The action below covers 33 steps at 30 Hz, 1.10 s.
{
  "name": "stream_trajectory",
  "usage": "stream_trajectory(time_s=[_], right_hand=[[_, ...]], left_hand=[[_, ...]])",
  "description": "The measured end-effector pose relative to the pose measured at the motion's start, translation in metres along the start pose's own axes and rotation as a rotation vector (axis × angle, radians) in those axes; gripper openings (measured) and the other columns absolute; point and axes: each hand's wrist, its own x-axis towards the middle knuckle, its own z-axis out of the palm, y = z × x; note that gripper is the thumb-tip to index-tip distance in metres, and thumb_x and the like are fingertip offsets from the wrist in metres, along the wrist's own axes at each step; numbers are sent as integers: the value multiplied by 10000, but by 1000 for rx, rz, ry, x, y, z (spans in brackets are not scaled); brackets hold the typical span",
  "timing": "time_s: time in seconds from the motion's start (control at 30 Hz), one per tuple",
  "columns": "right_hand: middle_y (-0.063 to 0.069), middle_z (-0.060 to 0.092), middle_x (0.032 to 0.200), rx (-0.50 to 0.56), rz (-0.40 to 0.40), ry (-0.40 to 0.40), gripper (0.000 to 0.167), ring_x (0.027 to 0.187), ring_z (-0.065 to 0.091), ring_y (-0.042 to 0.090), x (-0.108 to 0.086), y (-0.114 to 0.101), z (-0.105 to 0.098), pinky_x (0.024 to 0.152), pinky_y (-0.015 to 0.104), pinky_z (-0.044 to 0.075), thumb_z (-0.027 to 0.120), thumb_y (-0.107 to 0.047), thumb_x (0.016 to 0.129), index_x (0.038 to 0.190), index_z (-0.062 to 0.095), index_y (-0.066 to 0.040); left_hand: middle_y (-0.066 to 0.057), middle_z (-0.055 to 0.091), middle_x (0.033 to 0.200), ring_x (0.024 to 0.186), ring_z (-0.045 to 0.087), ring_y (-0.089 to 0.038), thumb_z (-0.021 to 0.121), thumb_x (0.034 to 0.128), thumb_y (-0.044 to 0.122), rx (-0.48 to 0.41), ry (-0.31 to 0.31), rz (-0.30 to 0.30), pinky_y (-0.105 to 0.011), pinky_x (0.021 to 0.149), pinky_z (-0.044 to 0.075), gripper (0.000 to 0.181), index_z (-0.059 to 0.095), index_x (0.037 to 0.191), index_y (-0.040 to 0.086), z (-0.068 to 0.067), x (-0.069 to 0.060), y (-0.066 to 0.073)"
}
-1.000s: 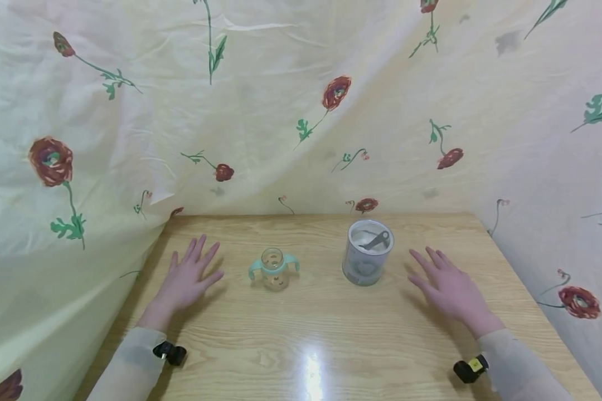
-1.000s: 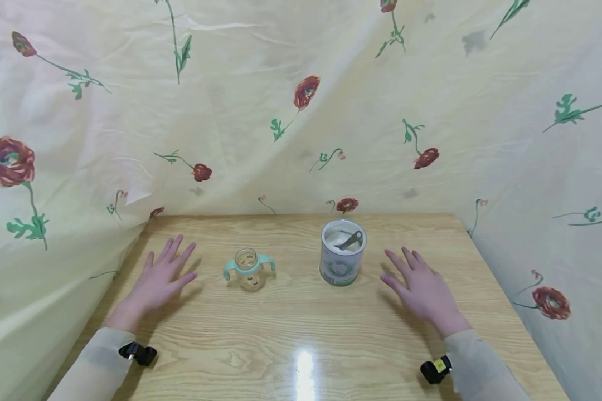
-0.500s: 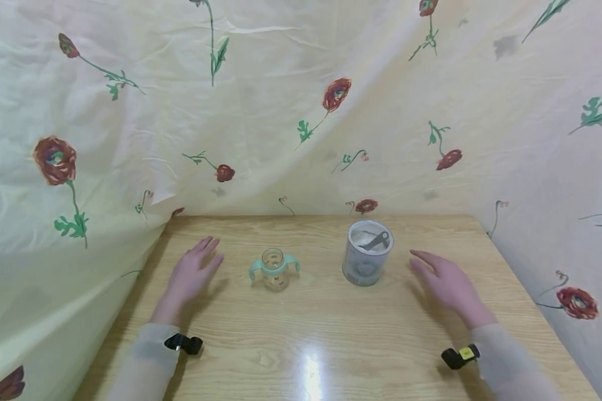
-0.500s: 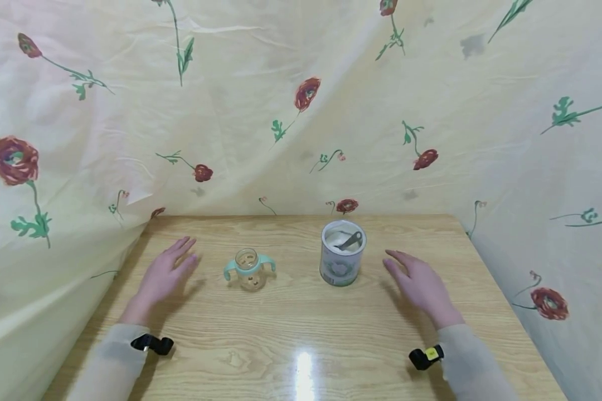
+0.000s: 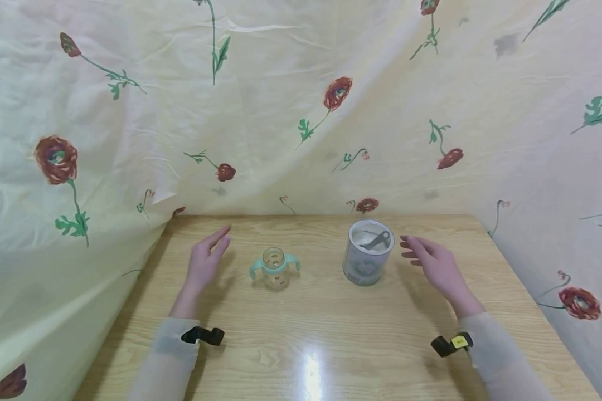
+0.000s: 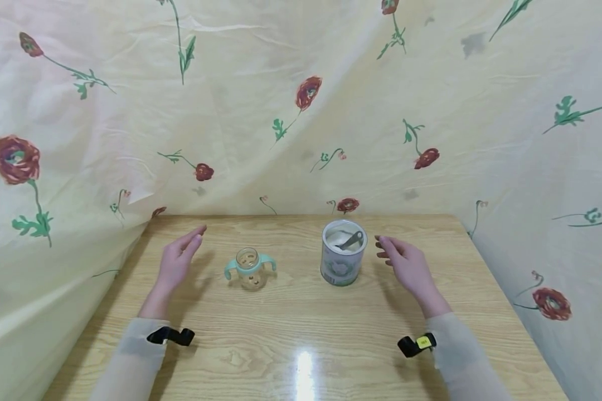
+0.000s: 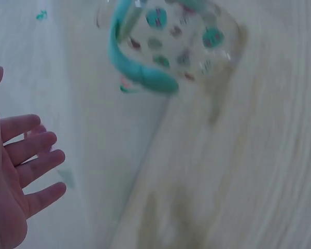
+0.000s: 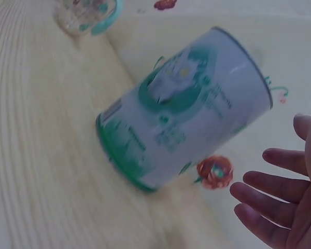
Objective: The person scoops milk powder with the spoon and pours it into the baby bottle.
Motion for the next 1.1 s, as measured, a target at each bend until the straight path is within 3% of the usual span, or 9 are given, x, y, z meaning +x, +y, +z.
stream_trajectory(time_s=[0.23, 0.27, 0.4, 0.57, 0.73, 0.9, 1.1], right_hand=[[269, 680, 1367, 49, -31, 42, 519, 1001, 699, -12, 7, -21, -4, 822, 178, 603, 532, -347, 1145, 1493, 581, 35], [259, 685, 1363, 39, -29, 46, 523, 997, 697, -7, 8, -25, -5, 816, 170, 598, 554, -358, 1136, 1489, 590, 25], [181, 715, 1344, -43, -21, 60, 545, 1015, 690, 68, 10, -40, -7, 790, 164, 588, 615, -447, 1094, 1466, 645, -50], [118, 755, 1265, -171, -47, 27, 500, 1058, 691, 254, 15, -53, -8, 795, 291, 588, 646, -486, 1069, 1399, 712, -117], [103, 782, 1164, -261, -97, -30, 410, 1012, 702, 290, 19, -61, -10, 773, 384, 565, 681, -407, 1064, 1324, 755, -100], [112, 775, 1145, -325, -97, -53, 361, 974, 717, 280, 23, -66, -12, 751, 390, 586, 713, -362, 1047, 1270, 779, -85], [128, 783, 1126, -384, -90, -64, 340, 963, 738, 293, 30, -75, -7, 773, 470, 620, 740, -331, 1024, 1219, 798, -59]], left_hand=[[-209, 598, 1501, 1385, 566, -443, 569, 1114, 180, -130, 17, 29, -608, 1195, 410, 407, 618, 1460, -29, 20, 12, 37], [-183, 607, 1502, 1374, 581, -427, 577, 1113, 196, -135, 22, 47, -603, 1191, 418, 405, 629, 1460, -8, 25, 15, 36], [-173, 612, 1500, 1389, 574, -406, 593, 1104, 179, -164, 21, 134, -592, 1196, 417, 397, 636, 1458, 4, 42, 22, 54], [-159, 600, 1518, 1431, 539, -380, 604, 1089, 193, -179, -21, 208, -576, 1209, 407, 432, 614, 1478, 3, 63, 29, 75], [-149, 579, 1541, 1451, 519, -370, 592, 1086, 240, -210, -64, 226, -575, 1216, 395, 480, 587, 1491, -18, 91, 31, 94], [-148, 535, 1582, 1486, 482, -330, 607, 1078, 280, -240, -136, 242, -527, 1233, 380, 549, 538, 1534, -18, 129, 24, 111], [-71, 478, 1641, 1529, 422, -277, 696, 1040, 340, -269, -175, 149, -478, 1256, 344, 647, 496, 1599, 83, 173, 14, 118]])
